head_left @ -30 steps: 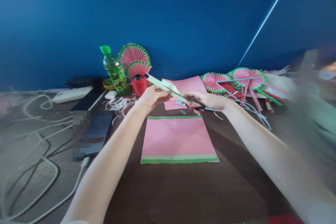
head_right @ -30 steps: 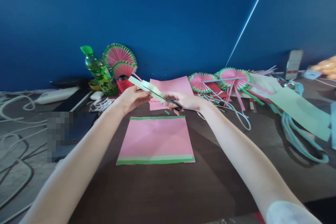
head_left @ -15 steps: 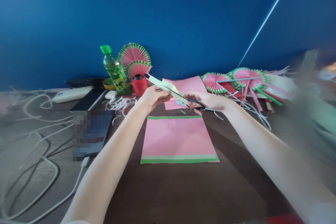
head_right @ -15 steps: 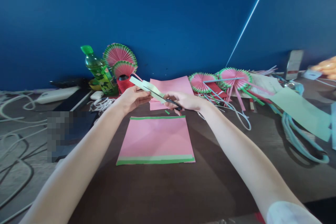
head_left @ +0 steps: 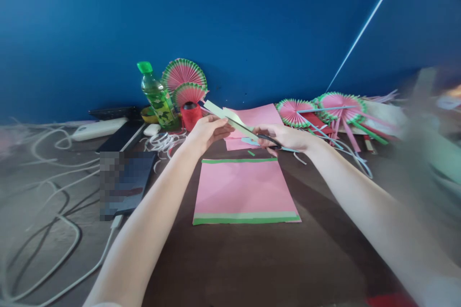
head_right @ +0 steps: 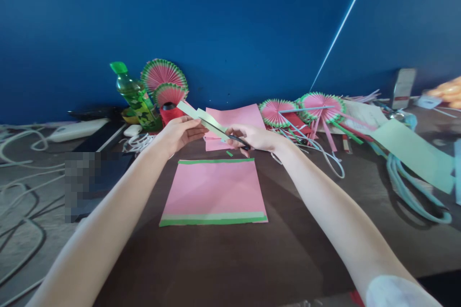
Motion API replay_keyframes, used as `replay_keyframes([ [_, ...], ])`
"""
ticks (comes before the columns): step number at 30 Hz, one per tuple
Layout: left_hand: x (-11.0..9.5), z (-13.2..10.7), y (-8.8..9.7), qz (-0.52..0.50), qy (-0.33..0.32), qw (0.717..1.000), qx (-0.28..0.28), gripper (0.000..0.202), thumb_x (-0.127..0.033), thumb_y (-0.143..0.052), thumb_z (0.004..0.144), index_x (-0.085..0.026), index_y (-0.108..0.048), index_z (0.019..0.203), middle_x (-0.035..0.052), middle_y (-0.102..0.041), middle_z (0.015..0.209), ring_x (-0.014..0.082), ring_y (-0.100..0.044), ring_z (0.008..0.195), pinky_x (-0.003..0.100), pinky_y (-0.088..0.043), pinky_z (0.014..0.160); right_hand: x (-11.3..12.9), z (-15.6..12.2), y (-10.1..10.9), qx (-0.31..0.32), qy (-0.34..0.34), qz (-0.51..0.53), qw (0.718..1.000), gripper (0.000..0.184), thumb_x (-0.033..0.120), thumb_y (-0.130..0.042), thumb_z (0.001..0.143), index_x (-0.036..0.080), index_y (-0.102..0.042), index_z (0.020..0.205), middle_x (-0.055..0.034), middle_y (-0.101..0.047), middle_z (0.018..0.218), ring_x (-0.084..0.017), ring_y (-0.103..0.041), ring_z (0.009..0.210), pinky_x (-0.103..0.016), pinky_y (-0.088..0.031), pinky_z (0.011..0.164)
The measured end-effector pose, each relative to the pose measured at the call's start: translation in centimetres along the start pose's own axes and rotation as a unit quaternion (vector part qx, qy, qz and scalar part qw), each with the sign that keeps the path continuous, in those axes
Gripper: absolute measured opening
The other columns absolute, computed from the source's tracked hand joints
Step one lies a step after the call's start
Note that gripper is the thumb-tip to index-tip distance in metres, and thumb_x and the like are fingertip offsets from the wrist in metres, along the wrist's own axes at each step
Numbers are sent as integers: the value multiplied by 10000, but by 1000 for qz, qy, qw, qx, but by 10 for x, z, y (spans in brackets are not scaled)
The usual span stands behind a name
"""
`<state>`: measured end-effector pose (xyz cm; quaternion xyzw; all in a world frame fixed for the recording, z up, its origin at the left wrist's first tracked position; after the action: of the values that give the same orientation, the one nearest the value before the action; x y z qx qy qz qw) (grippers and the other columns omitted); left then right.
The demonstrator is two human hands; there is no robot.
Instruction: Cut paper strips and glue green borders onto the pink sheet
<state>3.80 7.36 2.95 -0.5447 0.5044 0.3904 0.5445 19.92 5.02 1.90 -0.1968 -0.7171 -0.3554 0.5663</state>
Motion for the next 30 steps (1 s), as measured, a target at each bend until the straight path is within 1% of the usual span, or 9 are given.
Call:
replay_keyframes([
  [2, 0, 0, 2, 0, 2, 1000, -10, 85, -85, -547, 791, -107, -545, 709, 67, -673, 659, 155, -674, 658, 311, -511, 761, -1, 0, 0, 0, 0, -3, 1000, 267, 369, -626, 781, 182, -492, 915, 31, -487, 770, -24, -475, 427, -186, -362, 398],
  [9, 3, -1, 2, 1, 13, 1000, -15, 118, -57, -524, 794, -102, -572, 696, 67, -675, 652, 142, -668, 645, 300, -517, 759, 1, -1, -1, 7, -1, -3, 1000, 243, 350, -607, 800, 175, -486, 918, 37, -485, 747, -19, -466, 414, -185, -328, 392],
  [16, 7, 0, -4, 4, 29, 999, 18, 114, -51, -527, 792, -92, -598, 712, 74, -681, 656, 154, -673, 652, 297, -527, 730, 4, -1, -2, 8, -2, -12, 1000, 209, 330, -539, 849, 164, -474, 958, 42, -478, 689, -31, -479, 414, -177, -276, 371],
  [21, 11, 0, -8, 3, 36, 999, 32, 120, -53, -531, 790, -87, -619, 714, 80, -685, 661, 152, -672, 634, 308, -526, 749, 7, -2, -5, 15, 8, -17, 1000, 229, 344, -524, 860, 160, -465, 984, 42, -486, 685, -28, -471, 414, -176, -283, 376],
  [26, 13, 1, -10, -2, 39, 999, 36, 137, -44, -523, 792, -88, -617, 703, 74, -685, 643, 145, -671, 615, 282, -533, 702, 7, -2, -6, 19, 11, -16, 1000, 217, 342, -508, 870, 165, -456, 984, 44, -485, 688, -27, -465, 413, -179, -293, 383],
  [30, 14, 2, -10, -5, 40, 998, 40, 128, -50, -531, 792, -89, -616, 705, 76, -687, 650, 146, -673, 619, 282, -532, 707, 8, -2, -7, 19, 12, -19, 1000, 183, 323, -495, 877, 170, -455, 970, 49, -468, 685, -26, -464, 414, -176, -290, 385],
])
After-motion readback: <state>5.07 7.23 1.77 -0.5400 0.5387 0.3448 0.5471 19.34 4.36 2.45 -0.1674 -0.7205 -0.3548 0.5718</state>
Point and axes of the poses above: each hand's wrist, its own z-axis towards the middle knuckle, its own y-axis out of the back of the hand, x = y × z, the point moved 7 cm from there along z, towards the middle knuckle
